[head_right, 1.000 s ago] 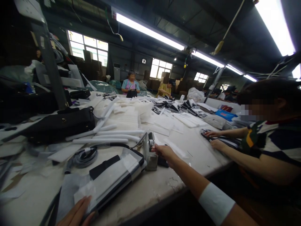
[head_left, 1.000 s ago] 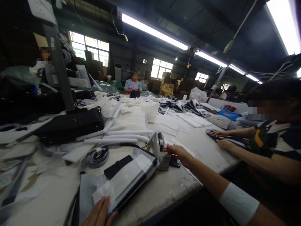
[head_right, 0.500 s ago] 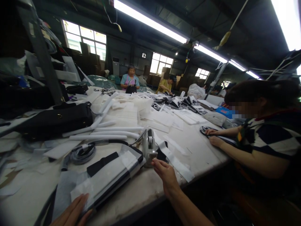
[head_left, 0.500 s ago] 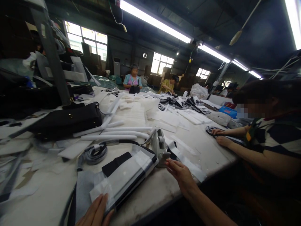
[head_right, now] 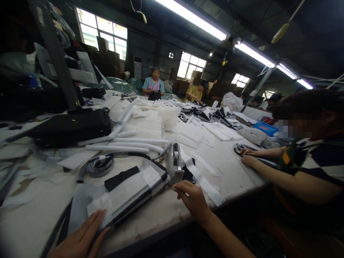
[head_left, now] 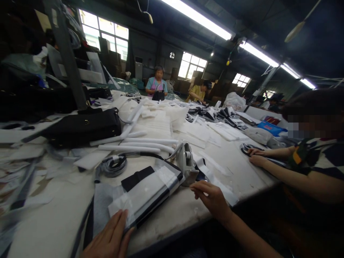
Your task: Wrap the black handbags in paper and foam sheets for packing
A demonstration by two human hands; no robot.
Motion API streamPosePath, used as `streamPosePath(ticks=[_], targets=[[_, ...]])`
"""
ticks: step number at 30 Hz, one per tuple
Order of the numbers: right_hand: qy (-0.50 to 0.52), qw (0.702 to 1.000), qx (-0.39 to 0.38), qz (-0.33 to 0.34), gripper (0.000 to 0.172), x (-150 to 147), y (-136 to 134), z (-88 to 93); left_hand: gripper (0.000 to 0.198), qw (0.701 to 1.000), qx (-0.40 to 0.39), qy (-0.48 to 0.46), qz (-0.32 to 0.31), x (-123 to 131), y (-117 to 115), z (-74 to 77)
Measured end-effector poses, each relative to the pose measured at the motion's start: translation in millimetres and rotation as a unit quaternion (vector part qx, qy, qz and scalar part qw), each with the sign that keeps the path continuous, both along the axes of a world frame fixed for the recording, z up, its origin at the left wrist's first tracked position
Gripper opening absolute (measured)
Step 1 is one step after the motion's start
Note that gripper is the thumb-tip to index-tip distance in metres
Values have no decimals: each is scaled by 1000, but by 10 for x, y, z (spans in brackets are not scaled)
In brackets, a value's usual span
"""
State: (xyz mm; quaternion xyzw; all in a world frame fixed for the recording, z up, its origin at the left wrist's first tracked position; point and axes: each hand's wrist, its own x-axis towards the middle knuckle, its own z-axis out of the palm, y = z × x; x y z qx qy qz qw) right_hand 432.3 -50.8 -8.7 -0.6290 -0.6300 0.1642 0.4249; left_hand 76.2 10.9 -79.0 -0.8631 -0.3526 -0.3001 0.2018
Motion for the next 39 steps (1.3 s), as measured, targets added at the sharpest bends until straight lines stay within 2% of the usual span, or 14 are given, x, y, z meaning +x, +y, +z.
streamPosePath(ticks=[2,4,7,10,12,14,18,20,23,26,29,33,35,39], targets=[[-130,982,19,135,20,-99,74,244,42,1000,-9,-8,20,30,-62,104],[-198,949,10,244,21,-271,222,485,41,998,-30,-10,45,64,-131,198],[-218,904,-38,365,16,-629,545,779,41,995,-67,-8,72,116,-207,297],[-201,856,-86,468,15,-1032,943,910,40,992,-86,-24,89,150,-232,333],[-208,818,-104,526,19,-1287,1226,883,39,991,-89,-42,92,155,-234,319],[-240,779,-123,566,21,-1513,1502,783,37,990,-102,-46,88,148,-234,273],[-340,697,-181,605,22,-1872,1933,538,36,990,-108,-41,76,132,-223,126],[-383,658,-196,618,21,-2027,2047,480,36,992,-90,-49,79,135,-208,66],[-470,600,-182,621,22,-2257,2094,491,36,992,-69,-62,84,147,-184,24],[-562,552,-166,593,24,-2455,2082,524,36,992,-60,-74,83,164,-170,7],[-609,547,-175,547,37,-2546,2136,490,35,991,-55,-95,82,187,-159,-30],[-599,569,-166,538,61,-2463,2327,357,36,987,-44,-129,89,193,-137,-93],[-577,595,-169,533,63,-2389,2417,294,35,990,-42,-107,77,175,-127,-109],[-514,641,-240,516,55,-2290,2533,229,32,993,-57,-73,71,141,-129,-108]])
